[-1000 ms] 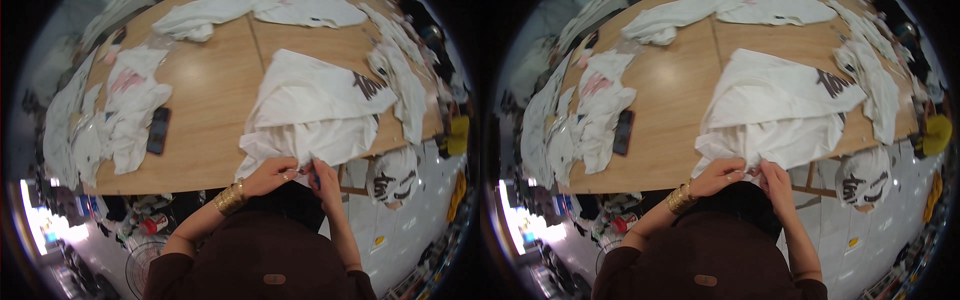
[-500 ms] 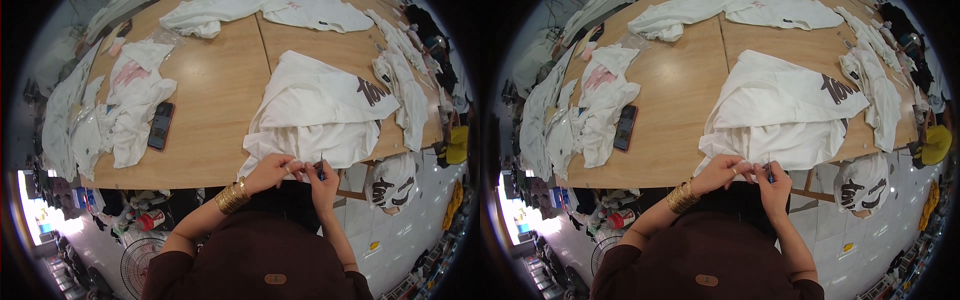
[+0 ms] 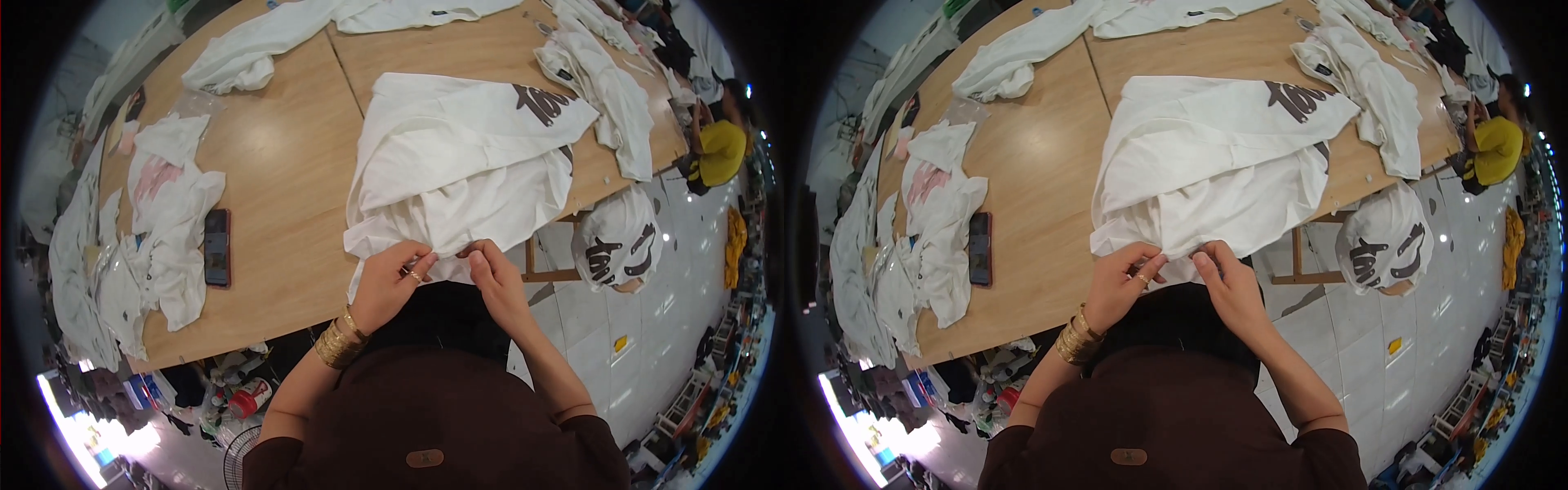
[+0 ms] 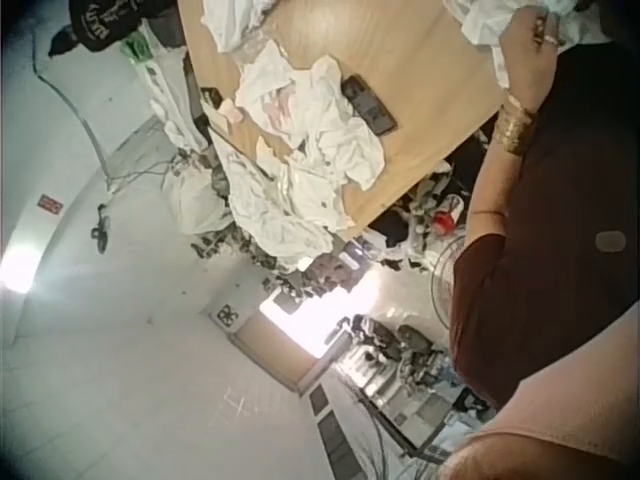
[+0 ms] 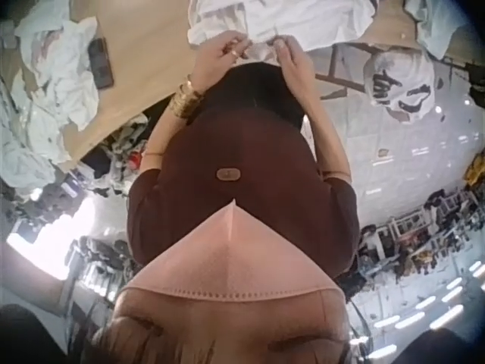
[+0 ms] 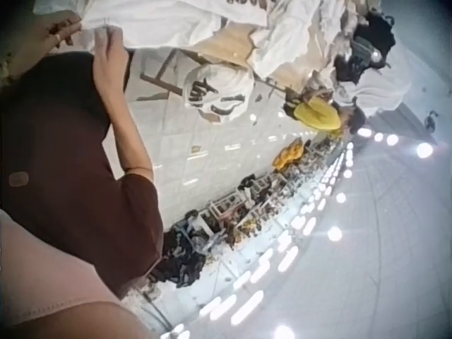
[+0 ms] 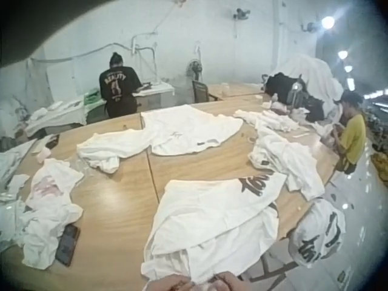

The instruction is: The recorder uses small scissors to trim loose threads from white t-shirts on a production table.

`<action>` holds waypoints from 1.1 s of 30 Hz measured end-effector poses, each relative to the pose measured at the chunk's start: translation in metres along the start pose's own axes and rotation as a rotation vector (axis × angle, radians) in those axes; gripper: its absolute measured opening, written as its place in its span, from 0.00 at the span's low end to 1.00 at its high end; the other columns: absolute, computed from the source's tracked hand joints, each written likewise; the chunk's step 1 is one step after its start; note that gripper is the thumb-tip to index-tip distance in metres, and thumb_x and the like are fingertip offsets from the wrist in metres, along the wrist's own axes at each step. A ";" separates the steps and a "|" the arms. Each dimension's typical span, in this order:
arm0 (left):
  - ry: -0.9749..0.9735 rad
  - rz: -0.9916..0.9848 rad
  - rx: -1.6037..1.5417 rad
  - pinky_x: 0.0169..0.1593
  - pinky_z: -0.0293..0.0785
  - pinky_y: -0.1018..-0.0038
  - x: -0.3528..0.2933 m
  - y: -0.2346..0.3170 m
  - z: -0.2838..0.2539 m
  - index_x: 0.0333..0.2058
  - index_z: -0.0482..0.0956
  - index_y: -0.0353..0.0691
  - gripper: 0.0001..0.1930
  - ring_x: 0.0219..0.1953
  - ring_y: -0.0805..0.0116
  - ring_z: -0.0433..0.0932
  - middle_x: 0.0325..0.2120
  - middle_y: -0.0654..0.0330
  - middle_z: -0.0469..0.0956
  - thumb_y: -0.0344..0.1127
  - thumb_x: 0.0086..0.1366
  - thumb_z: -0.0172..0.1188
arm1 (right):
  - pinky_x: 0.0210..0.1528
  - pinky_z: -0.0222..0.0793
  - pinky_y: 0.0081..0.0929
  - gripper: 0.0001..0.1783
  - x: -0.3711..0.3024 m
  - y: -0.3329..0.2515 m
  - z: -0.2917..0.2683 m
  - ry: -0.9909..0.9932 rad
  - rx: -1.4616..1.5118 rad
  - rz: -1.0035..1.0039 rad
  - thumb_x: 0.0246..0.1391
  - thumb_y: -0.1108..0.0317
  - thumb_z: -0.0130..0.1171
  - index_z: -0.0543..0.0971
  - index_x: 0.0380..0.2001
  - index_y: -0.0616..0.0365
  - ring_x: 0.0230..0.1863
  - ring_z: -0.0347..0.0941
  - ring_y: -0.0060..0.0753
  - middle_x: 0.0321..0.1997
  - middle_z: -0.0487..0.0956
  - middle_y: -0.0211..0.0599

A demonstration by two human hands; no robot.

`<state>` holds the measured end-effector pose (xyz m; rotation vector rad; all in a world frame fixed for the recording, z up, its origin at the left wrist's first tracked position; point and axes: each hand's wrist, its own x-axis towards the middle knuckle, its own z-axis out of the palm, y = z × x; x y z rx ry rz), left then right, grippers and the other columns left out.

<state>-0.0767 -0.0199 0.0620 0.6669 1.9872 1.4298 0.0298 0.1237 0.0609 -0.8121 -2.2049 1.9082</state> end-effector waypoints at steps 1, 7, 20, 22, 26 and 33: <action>0.004 0.005 -0.010 0.25 0.71 0.80 0.000 0.002 -0.001 0.31 0.74 0.34 0.07 0.22 0.72 0.76 0.27 0.57 0.76 0.32 0.60 0.57 | 0.24 0.51 0.14 0.17 -0.005 -0.005 -0.003 -0.068 0.014 0.021 0.63 0.59 0.38 0.70 0.37 0.61 0.21 0.53 0.13 0.17 0.58 0.20; 0.074 0.177 0.250 0.27 0.73 0.77 -0.001 0.012 -0.001 0.30 0.75 0.36 0.04 0.27 0.68 0.78 0.30 0.59 0.77 0.29 0.56 0.58 | 0.22 0.52 0.14 0.21 -0.014 -0.018 0.000 -0.335 0.247 0.207 0.64 0.54 0.36 0.71 0.35 0.60 0.19 0.55 0.14 0.17 0.62 0.23; 0.097 0.343 0.280 0.32 0.73 0.76 -0.002 0.006 0.004 0.30 0.75 0.36 0.05 0.31 0.60 0.78 0.34 0.57 0.77 0.25 0.53 0.58 | 0.14 0.43 0.12 0.22 -0.014 -0.010 0.009 -0.294 0.340 0.259 0.64 0.52 0.33 0.71 0.31 0.57 0.12 0.47 0.11 0.14 0.59 0.21; 0.092 0.355 0.316 0.32 0.74 0.76 -0.003 0.005 0.005 0.30 0.75 0.36 0.05 0.31 0.61 0.78 0.35 0.57 0.77 0.25 0.53 0.58 | 0.17 0.47 0.13 0.21 -0.014 -0.012 0.010 -0.275 0.340 0.272 0.64 0.54 0.34 0.70 0.29 0.58 0.15 0.50 0.12 0.14 0.59 0.22; 0.085 0.375 0.312 0.32 0.74 0.75 -0.002 0.005 0.005 0.30 0.75 0.36 0.05 0.31 0.61 0.78 0.36 0.57 0.77 0.25 0.53 0.59 | 0.20 0.50 0.15 0.18 -0.012 -0.004 0.015 -0.206 0.321 0.256 0.63 0.59 0.39 0.70 0.26 0.60 0.17 0.52 0.13 0.14 0.59 0.22; 0.089 0.230 0.091 0.34 0.72 0.78 -0.001 0.002 0.007 0.29 0.75 0.34 0.05 0.30 0.69 0.77 0.34 0.57 0.78 0.25 0.53 0.59 | 0.14 0.41 0.13 0.17 -0.011 0.006 0.019 -0.125 0.280 0.106 0.64 0.58 0.38 0.68 0.27 0.57 0.12 0.47 0.10 0.12 0.58 0.20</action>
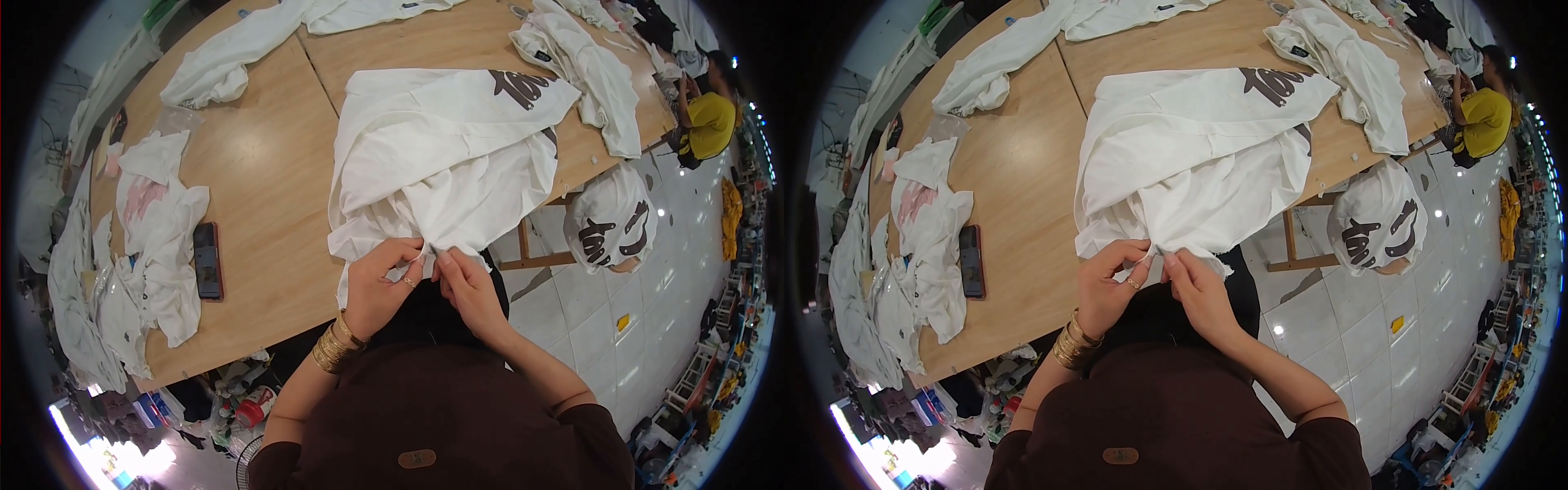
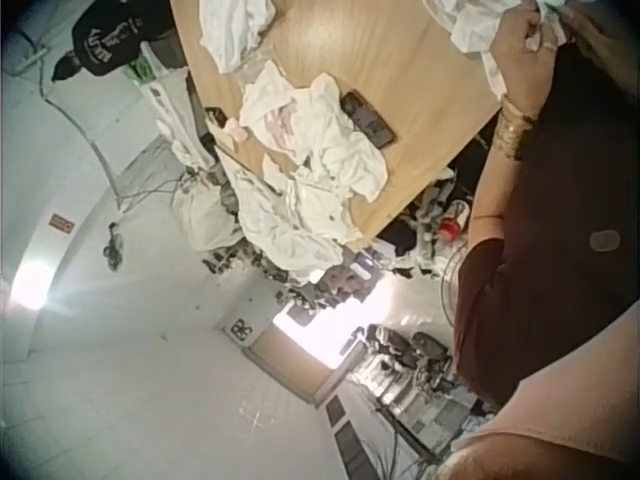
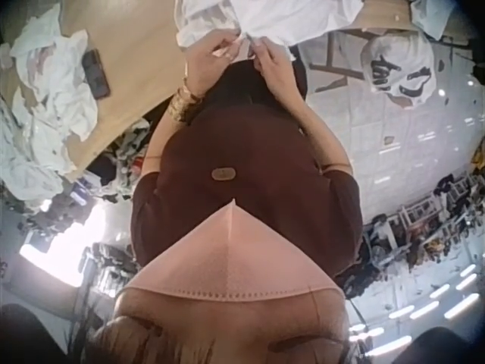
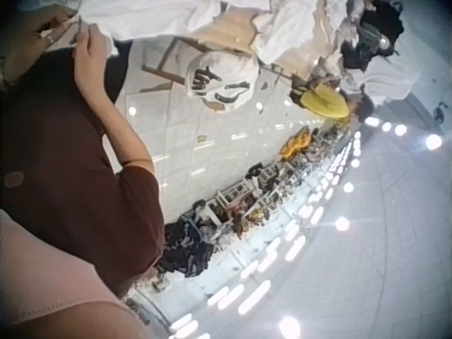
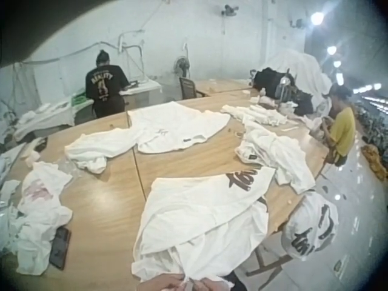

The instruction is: The recorder uses small scissors to trim loose threads from white t-shirts on a production table.

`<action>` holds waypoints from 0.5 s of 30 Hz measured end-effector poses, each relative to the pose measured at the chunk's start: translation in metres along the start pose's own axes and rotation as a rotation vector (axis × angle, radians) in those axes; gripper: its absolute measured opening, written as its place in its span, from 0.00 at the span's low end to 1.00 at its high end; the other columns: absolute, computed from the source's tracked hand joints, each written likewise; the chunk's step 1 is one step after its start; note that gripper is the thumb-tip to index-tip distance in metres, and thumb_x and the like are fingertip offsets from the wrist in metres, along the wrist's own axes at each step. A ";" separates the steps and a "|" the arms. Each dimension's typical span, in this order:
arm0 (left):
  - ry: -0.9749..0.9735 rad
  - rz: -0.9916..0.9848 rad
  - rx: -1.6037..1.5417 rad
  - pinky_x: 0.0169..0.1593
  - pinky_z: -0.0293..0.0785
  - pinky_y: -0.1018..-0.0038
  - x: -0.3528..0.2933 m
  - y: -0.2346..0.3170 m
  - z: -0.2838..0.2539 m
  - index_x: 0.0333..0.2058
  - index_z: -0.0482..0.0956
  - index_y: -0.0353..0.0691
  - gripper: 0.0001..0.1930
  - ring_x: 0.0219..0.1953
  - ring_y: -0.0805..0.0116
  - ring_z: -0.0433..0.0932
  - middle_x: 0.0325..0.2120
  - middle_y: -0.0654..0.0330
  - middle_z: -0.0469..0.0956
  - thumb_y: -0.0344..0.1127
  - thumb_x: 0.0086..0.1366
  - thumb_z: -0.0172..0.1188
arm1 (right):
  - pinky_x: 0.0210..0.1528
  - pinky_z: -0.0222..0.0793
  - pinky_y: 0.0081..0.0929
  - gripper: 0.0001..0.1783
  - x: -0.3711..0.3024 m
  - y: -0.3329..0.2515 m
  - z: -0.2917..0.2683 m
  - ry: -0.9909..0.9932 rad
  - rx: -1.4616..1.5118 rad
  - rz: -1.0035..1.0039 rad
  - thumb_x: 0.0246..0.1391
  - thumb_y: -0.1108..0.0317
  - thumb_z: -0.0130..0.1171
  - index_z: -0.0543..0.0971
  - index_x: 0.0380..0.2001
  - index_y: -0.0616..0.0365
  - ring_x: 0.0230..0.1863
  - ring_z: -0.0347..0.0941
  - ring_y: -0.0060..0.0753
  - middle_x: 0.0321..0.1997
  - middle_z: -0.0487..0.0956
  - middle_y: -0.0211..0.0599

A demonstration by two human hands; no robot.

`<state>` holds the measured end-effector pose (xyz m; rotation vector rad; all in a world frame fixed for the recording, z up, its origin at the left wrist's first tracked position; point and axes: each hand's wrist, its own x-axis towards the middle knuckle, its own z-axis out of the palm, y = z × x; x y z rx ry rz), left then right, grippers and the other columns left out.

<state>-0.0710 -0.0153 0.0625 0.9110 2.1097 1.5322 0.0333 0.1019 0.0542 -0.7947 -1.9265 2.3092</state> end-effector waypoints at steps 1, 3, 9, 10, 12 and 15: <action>0.001 -0.054 -0.025 0.34 0.72 0.79 0.000 0.001 0.001 0.29 0.75 0.34 0.04 0.30 0.71 0.77 0.33 0.57 0.78 0.25 0.53 0.59 | 0.14 0.40 0.13 0.17 0.002 -0.001 -0.003 0.059 0.032 0.040 0.64 0.58 0.38 0.68 0.26 0.57 0.12 0.46 0.10 0.12 0.58 0.20; -0.008 -0.076 -0.033 0.35 0.71 0.81 -0.001 0.004 -0.002 0.30 0.75 0.33 0.04 0.31 0.75 0.75 0.33 0.59 0.78 0.24 0.53 0.59 | 0.13 0.40 0.13 0.18 0.003 -0.005 -0.010 0.118 0.065 0.081 0.63 0.57 0.38 0.68 0.26 0.57 0.12 0.46 0.10 0.12 0.58 0.20; 0.023 -0.020 -0.036 0.34 0.72 0.79 0.000 0.002 0.001 0.29 0.75 0.34 0.04 0.30 0.70 0.77 0.34 0.57 0.78 0.25 0.52 0.59 | 0.22 0.52 0.15 0.19 -0.012 -0.019 -0.009 -0.038 -0.036 0.079 0.63 0.58 0.38 0.69 0.25 0.59 0.18 0.54 0.14 0.14 0.59 0.23; 0.022 0.008 -0.012 0.34 0.72 0.79 0.000 0.001 0.002 0.29 0.74 0.35 0.04 0.30 0.69 0.77 0.34 0.57 0.78 0.25 0.52 0.59 | 0.22 0.52 0.16 0.19 -0.012 -0.021 -0.008 -0.062 -0.051 0.092 0.63 0.58 0.38 0.69 0.25 0.59 0.18 0.54 0.14 0.14 0.60 0.23; 0.013 0.049 0.031 0.34 0.73 0.78 0.001 0.004 0.002 0.29 0.74 0.35 0.05 0.30 0.66 0.77 0.34 0.57 0.78 0.25 0.52 0.59 | 0.22 0.53 0.16 0.19 -0.010 -0.021 -0.008 -0.064 -0.057 0.116 0.63 0.58 0.38 0.69 0.25 0.59 0.18 0.54 0.14 0.14 0.60 0.24; 0.005 0.102 0.096 0.33 0.73 0.77 0.000 0.005 0.004 0.28 0.74 0.36 0.05 0.31 0.63 0.77 0.35 0.57 0.77 0.24 0.51 0.58 | 0.18 0.49 0.15 0.20 -0.008 -0.018 -0.007 -0.071 -0.035 0.130 0.64 0.56 0.36 0.69 0.26 0.58 0.15 0.51 0.13 0.14 0.59 0.22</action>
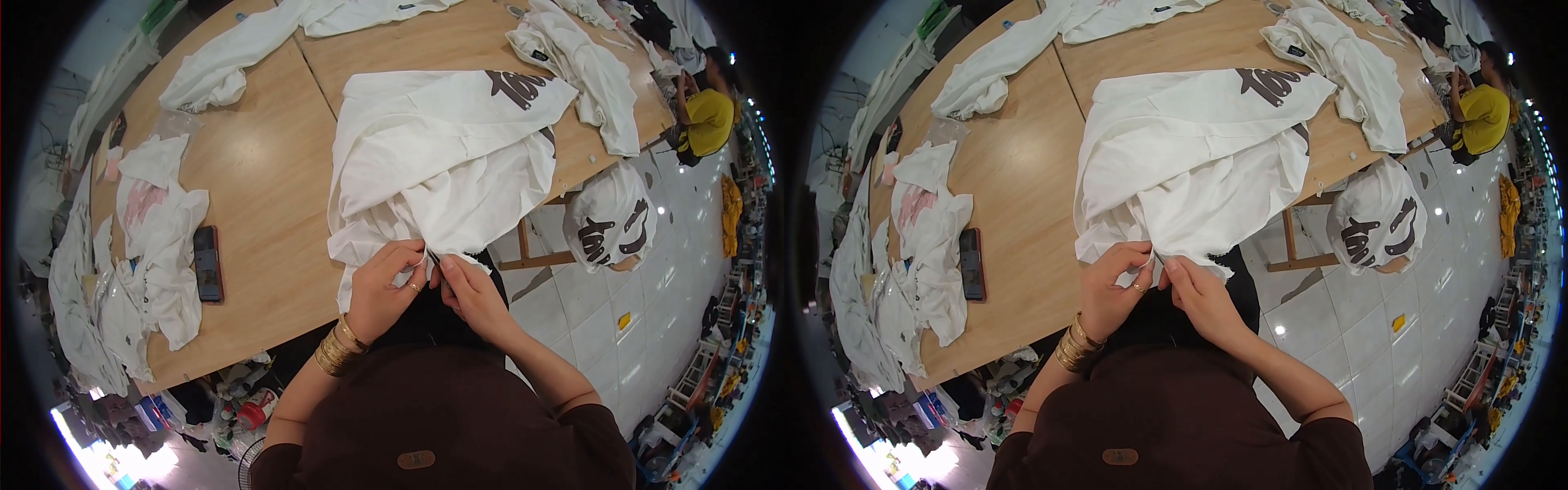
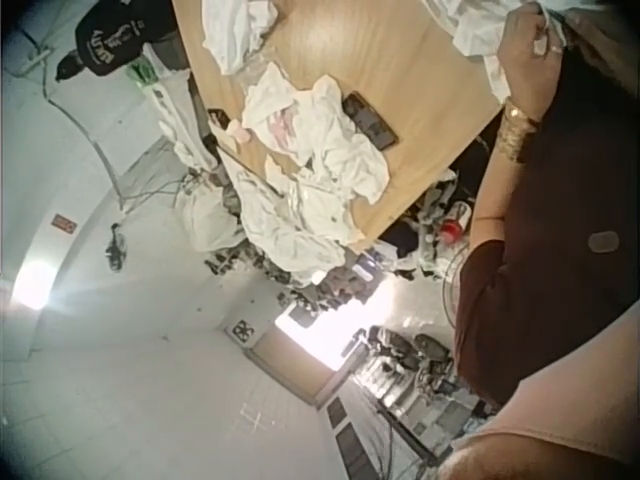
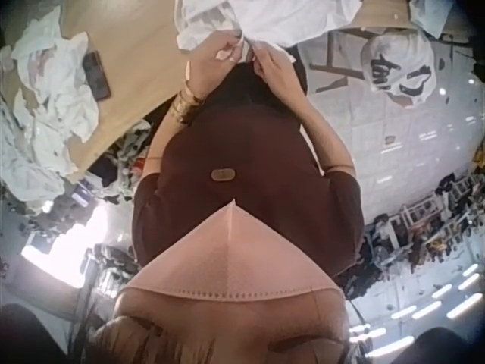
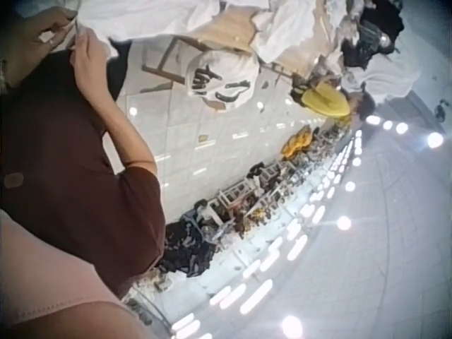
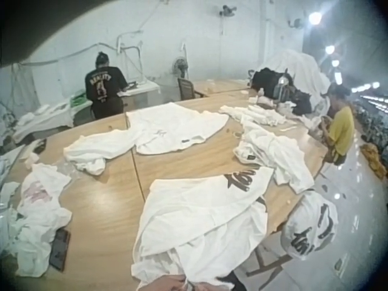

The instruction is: The recorder uses small scissors to trim loose threads from white t-shirts on a production table.

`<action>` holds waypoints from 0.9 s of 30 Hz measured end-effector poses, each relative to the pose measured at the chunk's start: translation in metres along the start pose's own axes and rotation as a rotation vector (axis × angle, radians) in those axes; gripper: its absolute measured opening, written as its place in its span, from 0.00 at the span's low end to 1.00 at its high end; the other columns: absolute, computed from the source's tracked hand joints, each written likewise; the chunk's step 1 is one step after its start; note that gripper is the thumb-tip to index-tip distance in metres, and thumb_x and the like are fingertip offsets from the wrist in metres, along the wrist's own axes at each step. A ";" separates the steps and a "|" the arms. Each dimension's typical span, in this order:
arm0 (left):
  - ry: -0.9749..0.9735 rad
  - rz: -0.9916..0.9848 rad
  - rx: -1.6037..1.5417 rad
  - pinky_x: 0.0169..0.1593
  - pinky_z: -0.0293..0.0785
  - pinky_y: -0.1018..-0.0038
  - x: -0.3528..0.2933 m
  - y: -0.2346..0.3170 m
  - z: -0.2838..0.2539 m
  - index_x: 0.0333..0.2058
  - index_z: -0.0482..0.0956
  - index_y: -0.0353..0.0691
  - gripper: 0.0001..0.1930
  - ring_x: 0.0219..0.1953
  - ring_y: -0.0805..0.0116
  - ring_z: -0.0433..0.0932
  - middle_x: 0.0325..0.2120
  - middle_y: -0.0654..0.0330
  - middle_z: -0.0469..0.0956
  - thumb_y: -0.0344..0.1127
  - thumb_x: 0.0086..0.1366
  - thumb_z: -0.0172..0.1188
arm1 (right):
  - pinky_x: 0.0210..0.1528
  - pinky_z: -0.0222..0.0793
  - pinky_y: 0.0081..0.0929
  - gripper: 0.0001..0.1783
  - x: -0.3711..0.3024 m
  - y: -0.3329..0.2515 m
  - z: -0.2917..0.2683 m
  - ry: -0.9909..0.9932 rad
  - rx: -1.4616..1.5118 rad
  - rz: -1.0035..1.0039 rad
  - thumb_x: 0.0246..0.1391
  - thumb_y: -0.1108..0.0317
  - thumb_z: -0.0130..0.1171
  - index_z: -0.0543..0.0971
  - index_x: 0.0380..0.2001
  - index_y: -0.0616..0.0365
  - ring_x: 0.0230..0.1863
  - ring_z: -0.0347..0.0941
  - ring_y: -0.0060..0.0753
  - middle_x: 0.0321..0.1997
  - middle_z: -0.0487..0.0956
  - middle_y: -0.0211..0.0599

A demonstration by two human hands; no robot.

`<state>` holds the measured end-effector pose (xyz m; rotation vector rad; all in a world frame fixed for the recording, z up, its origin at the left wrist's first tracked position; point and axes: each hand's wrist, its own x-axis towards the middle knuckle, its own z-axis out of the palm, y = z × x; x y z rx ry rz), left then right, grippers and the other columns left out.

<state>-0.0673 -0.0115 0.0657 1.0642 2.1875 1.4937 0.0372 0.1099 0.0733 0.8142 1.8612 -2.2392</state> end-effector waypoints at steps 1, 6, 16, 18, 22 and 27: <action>0.001 0.011 0.021 0.33 0.73 0.76 -0.001 0.000 0.001 0.28 0.74 0.36 0.05 0.31 0.61 0.77 0.35 0.57 0.77 0.24 0.51 0.58 | 0.14 0.44 0.14 0.20 0.000 0.000 0.001 -0.005 0.027 -0.011 0.64 0.55 0.35 0.69 0.27 0.57 0.12 0.48 0.12 0.13 0.58 0.21; -0.001 0.033 0.075 0.33 0.73 0.75 -0.003 0.001 0.005 0.28 0.74 0.37 0.05 0.32 0.60 0.77 0.36 0.57 0.77 0.25 0.51 0.59 | 0.23 0.54 0.17 0.19 0.000 0.003 0.002 0.032 0.090 0.038 0.64 0.58 0.37 0.69 0.26 0.60 0.19 0.55 0.15 0.15 0.62 0.25; 0.004 -0.109 -0.154 0.30 0.71 0.79 -0.006 -0.007 0.009 0.30 0.75 0.34 0.05 0.29 0.73 0.76 0.36 0.58 0.78 0.27 0.54 0.60 | 0.22 0.54 0.18 0.18 0.005 0.013 0.005 0.159 -0.028 -0.061 0.62 0.57 0.42 0.70 0.26 0.61 0.19 0.56 0.16 0.15 0.62 0.26; 0.000 -0.224 -0.272 0.28 0.68 0.82 -0.007 -0.009 0.010 0.30 0.75 0.33 0.05 0.26 0.79 0.72 0.36 0.60 0.78 0.27 0.55 0.59 | 0.22 0.53 0.18 0.18 0.003 0.012 0.005 0.156 -0.021 -0.067 0.62 0.58 0.42 0.70 0.26 0.61 0.19 0.56 0.16 0.15 0.61 0.26; 0.027 -0.385 -0.484 0.23 0.57 0.89 -0.006 -0.012 0.011 0.30 0.77 0.33 0.04 0.20 0.89 0.58 0.36 0.65 0.78 0.27 0.57 0.59 | 0.22 0.53 0.18 0.18 -0.003 0.009 0.003 0.116 -0.018 -0.040 0.62 0.58 0.41 0.70 0.26 0.61 0.18 0.55 0.16 0.14 0.61 0.26; 0.033 -0.377 -0.480 0.22 0.55 0.88 -0.006 -0.009 0.012 0.30 0.77 0.33 0.04 0.19 0.89 0.57 0.36 0.65 0.78 0.28 0.57 0.59 | 0.20 0.48 0.15 0.19 -0.006 0.009 0.002 0.095 -0.040 -0.076 0.64 0.59 0.37 0.69 0.25 0.59 0.17 0.51 0.13 0.14 0.58 0.22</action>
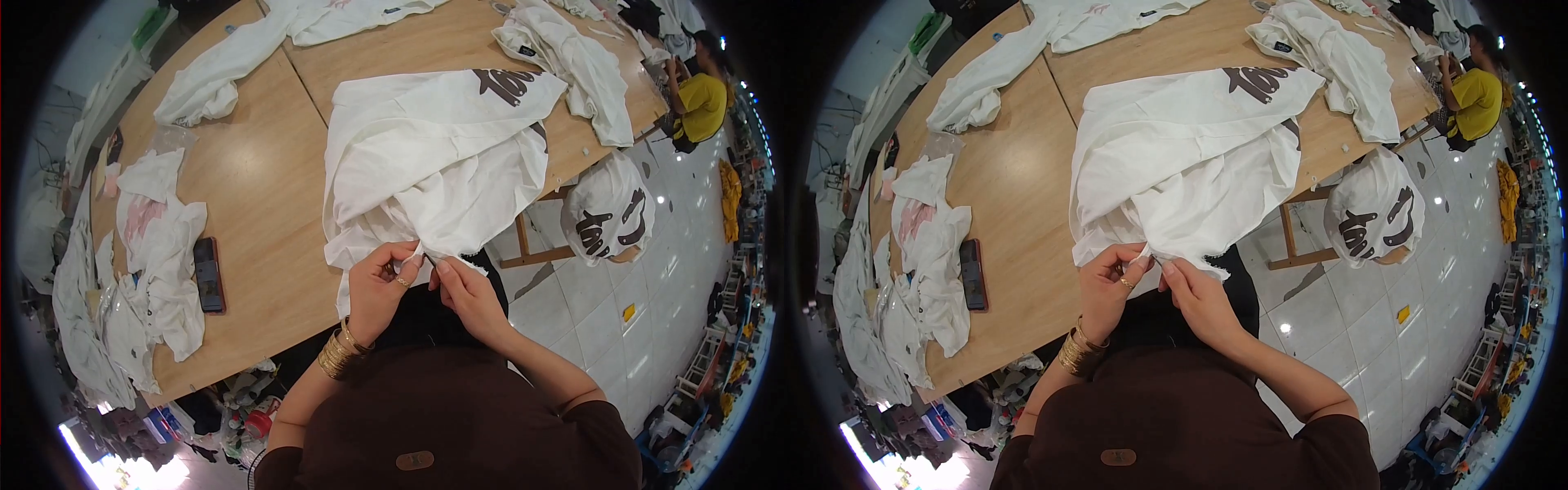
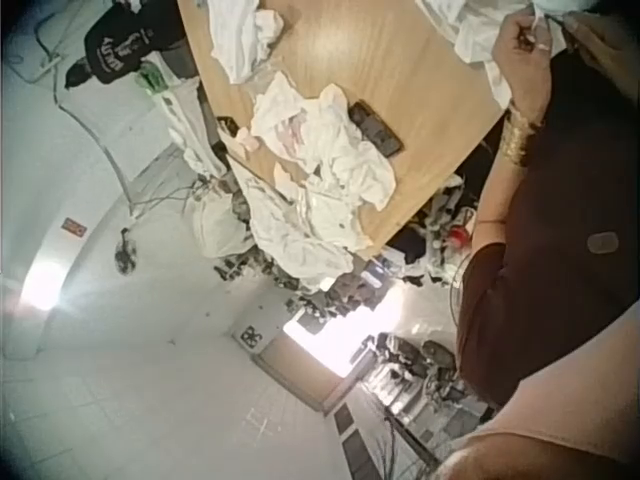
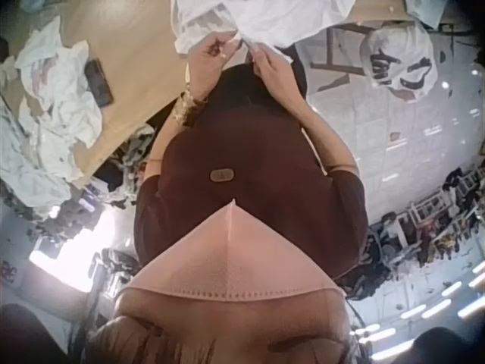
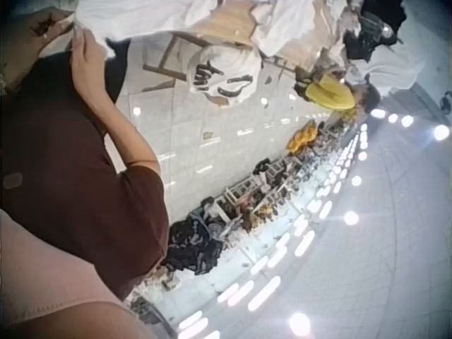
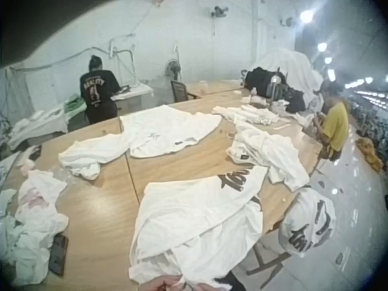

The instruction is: The recorder uses small scissors to trim loose threads from white t-shirts on a production table.

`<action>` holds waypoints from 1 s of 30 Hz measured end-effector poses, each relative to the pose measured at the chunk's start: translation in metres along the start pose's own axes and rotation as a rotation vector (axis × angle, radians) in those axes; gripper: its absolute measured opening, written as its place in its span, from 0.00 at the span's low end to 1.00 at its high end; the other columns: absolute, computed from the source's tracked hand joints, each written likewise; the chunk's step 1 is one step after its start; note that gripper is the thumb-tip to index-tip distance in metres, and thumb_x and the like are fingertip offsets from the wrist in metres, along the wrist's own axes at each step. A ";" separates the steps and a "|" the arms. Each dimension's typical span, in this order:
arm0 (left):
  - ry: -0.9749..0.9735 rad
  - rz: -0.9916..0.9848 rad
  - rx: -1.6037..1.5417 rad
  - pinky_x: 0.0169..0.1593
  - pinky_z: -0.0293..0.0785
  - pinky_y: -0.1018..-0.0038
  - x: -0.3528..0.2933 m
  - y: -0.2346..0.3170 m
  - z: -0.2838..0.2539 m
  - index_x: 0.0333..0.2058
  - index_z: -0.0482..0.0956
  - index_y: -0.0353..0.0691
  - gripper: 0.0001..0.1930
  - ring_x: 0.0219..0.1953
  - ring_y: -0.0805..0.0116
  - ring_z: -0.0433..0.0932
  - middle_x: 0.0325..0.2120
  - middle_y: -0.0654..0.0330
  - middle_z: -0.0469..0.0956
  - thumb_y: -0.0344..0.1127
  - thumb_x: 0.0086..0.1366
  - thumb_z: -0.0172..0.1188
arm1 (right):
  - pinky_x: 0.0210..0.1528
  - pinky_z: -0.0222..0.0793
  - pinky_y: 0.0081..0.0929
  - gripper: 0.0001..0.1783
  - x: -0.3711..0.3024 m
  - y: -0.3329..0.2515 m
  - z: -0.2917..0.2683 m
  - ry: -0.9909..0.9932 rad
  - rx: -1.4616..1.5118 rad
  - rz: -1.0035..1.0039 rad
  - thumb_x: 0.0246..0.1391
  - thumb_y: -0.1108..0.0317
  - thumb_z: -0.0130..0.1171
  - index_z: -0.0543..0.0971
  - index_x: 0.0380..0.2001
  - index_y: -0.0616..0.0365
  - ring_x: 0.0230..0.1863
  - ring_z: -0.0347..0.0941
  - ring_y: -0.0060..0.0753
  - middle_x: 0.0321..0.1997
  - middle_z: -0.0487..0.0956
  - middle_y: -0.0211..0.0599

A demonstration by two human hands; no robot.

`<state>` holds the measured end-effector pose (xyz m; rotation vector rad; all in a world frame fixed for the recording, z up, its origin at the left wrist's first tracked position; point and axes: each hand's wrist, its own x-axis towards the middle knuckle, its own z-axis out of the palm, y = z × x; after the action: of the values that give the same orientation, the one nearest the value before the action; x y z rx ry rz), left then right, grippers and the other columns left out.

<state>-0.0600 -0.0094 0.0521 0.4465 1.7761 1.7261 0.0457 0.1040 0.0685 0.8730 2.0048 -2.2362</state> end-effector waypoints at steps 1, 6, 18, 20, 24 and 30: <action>0.007 0.002 -0.009 0.22 0.55 0.88 0.000 0.000 0.000 0.30 0.77 0.33 0.04 0.19 0.89 0.57 0.36 0.65 0.78 0.28 0.57 0.59 | 0.21 0.48 0.15 0.18 0.000 0.001 0.000 -0.004 -0.012 -0.012 0.64 0.59 0.37 0.69 0.25 0.59 0.17 0.51 0.13 0.14 0.58 0.21; -0.007 0.023 0.027 0.22 0.56 0.88 -0.001 -0.001 0.000 0.30 0.76 0.33 0.05 0.19 0.89 0.57 0.36 0.65 0.78 0.28 0.56 0.59 | 0.21 0.49 0.15 0.19 0.001 -0.001 0.000 0.005 -0.006 0.004 0.64 0.59 0.37 0.69 0.25 0.60 0.17 0.51 0.13 0.14 0.58 0.21; -0.040 0.080 0.085 0.28 0.65 0.86 0.000 -0.002 -0.002 0.30 0.74 0.32 0.04 0.23 0.86 0.64 0.35 0.64 0.78 0.27 0.57 0.58 | 0.21 0.51 0.17 0.18 0.005 0.007 0.001 0.050 -0.002 -0.009 0.62 0.59 0.41 0.69 0.25 0.60 0.18 0.53 0.15 0.14 0.60 0.24; -0.052 0.053 0.080 0.30 0.66 0.86 0.002 -0.001 -0.003 0.30 0.74 0.31 0.04 0.25 0.86 0.65 0.35 0.64 0.78 0.26 0.57 0.57 | 0.21 0.53 0.19 0.18 0.006 0.008 0.002 0.065 0.004 -0.008 0.62 0.58 0.43 0.70 0.25 0.61 0.18 0.55 0.16 0.14 0.61 0.26; -0.068 0.025 -0.101 0.30 0.63 0.87 0.004 0.001 -0.001 0.29 0.74 0.32 0.03 0.26 0.87 0.64 0.35 0.64 0.78 0.26 0.58 0.56 | 0.21 0.53 0.19 0.19 0.006 0.009 0.004 0.062 0.045 0.002 0.62 0.57 0.42 0.70 0.25 0.61 0.18 0.55 0.16 0.14 0.61 0.26; -0.061 0.021 0.026 0.27 0.60 0.87 0.002 -0.001 -0.002 0.28 0.73 0.33 0.03 0.24 0.87 0.62 0.35 0.65 0.78 0.26 0.57 0.57 | 0.21 0.48 0.14 0.18 0.006 0.004 0.002 0.067 -0.023 -0.029 0.63 0.60 0.40 0.69 0.24 0.59 0.18 0.51 0.12 0.15 0.58 0.21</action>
<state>-0.0630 -0.0095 0.0504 0.5255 1.7580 1.6879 0.0417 0.1036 0.0626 0.9356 2.0800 -2.2233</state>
